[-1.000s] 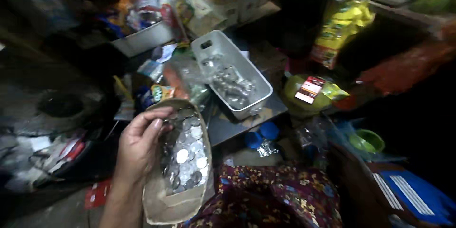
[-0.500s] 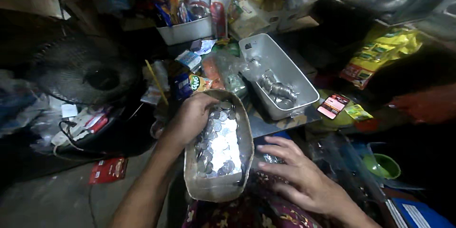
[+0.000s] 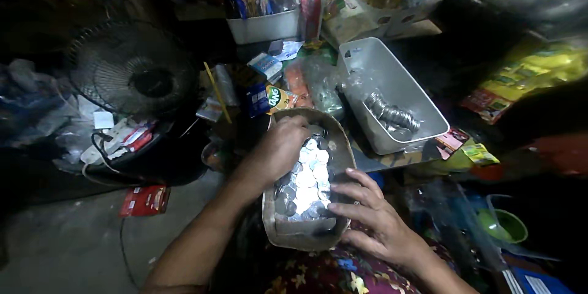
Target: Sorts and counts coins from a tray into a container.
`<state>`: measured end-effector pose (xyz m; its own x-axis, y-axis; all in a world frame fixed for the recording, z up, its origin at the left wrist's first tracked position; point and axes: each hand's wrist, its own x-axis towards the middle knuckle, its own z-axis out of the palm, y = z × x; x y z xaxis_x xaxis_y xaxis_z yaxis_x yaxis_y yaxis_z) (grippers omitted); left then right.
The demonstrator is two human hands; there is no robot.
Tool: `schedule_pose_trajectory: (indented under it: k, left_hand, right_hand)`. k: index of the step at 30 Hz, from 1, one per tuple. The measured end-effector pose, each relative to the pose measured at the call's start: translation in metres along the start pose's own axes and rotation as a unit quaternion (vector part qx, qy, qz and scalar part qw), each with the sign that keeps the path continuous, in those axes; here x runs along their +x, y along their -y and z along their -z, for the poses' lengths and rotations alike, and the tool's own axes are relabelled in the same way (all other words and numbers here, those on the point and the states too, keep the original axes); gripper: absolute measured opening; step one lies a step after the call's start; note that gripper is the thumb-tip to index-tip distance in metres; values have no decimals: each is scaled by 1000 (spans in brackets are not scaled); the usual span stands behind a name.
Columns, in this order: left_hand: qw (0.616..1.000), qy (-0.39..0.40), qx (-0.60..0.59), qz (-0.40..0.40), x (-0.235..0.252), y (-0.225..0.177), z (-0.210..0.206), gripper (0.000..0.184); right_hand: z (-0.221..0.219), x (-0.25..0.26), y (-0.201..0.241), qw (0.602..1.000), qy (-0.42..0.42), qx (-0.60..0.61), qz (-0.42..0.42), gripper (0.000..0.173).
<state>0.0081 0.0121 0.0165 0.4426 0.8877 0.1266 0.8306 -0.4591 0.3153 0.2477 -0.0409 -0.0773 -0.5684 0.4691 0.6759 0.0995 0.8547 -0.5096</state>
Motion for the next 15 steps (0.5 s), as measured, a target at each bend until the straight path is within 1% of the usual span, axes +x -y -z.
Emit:
schedule_pose_trajectory:
  k: [4, 6, 10, 13, 15]
  left_hand:
    - [997, 58, 54, -25, -7, -7, -4, 21]
    - [992, 101, 71, -33, -16, -13, -2, 20]
    - [970, 223, 91, -24, -32, -37, 5, 40]
    - [951, 291, 104, -20, -43, -49, 10, 46]
    - [946, 308, 95, -35, -51, -49, 11, 47]
  right_hand:
    - [-2, -2, -1, 1000, -7, -5, -3, 36]
    - [-3, -2, -1, 1000, -8, -3, -4, 36]
    - [-3, -2, 0, 1000, -9, -5, -4, 36]
    - [-3, -1, 1, 1000, -10, -6, -6, 35]
    - [-3, -1, 0, 1000, -13, -8, -1, 35]
